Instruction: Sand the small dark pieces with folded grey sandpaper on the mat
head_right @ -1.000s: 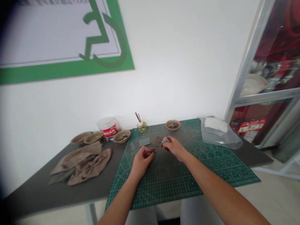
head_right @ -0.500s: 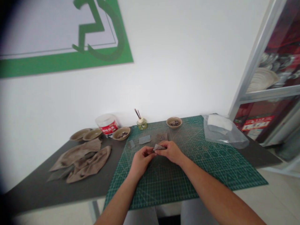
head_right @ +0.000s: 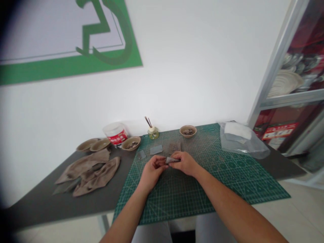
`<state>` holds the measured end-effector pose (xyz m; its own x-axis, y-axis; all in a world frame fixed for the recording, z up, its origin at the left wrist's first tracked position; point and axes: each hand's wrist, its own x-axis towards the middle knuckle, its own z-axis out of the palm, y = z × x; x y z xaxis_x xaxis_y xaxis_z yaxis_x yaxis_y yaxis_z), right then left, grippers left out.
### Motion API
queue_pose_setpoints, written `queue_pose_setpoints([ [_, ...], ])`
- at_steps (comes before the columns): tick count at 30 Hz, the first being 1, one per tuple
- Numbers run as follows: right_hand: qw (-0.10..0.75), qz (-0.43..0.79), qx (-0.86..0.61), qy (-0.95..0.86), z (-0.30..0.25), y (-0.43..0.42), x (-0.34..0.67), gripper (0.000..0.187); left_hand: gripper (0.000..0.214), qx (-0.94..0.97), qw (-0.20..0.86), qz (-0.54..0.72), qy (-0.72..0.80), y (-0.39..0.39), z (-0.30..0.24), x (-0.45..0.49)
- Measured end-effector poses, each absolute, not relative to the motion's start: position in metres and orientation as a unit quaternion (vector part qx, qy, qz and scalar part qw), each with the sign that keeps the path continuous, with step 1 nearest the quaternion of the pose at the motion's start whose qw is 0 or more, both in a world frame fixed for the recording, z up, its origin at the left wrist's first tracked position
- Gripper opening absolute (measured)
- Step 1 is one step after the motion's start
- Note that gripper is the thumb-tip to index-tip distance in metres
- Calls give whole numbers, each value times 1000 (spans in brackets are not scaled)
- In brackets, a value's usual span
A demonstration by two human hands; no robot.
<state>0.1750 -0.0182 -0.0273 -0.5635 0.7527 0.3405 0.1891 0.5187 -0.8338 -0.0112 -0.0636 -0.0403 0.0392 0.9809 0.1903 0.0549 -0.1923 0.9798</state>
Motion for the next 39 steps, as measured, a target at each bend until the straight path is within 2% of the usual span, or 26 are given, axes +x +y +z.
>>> queue_pose_setpoints([
  [14, 358, 352, -307, -809, -27, -22, 176, 8, 28, 609, 414, 499, 457, -69, -36, -11],
  [23, 368, 335, -286, -819, -30, -21, 177, 7, 37, 596, 430, 507, 451, -69, -39, -11],
  [39, 358, 349, -290, -816, -27, -23, 177, 9, 36, 609, 435, 502, 433, -71, -36, -9],
])
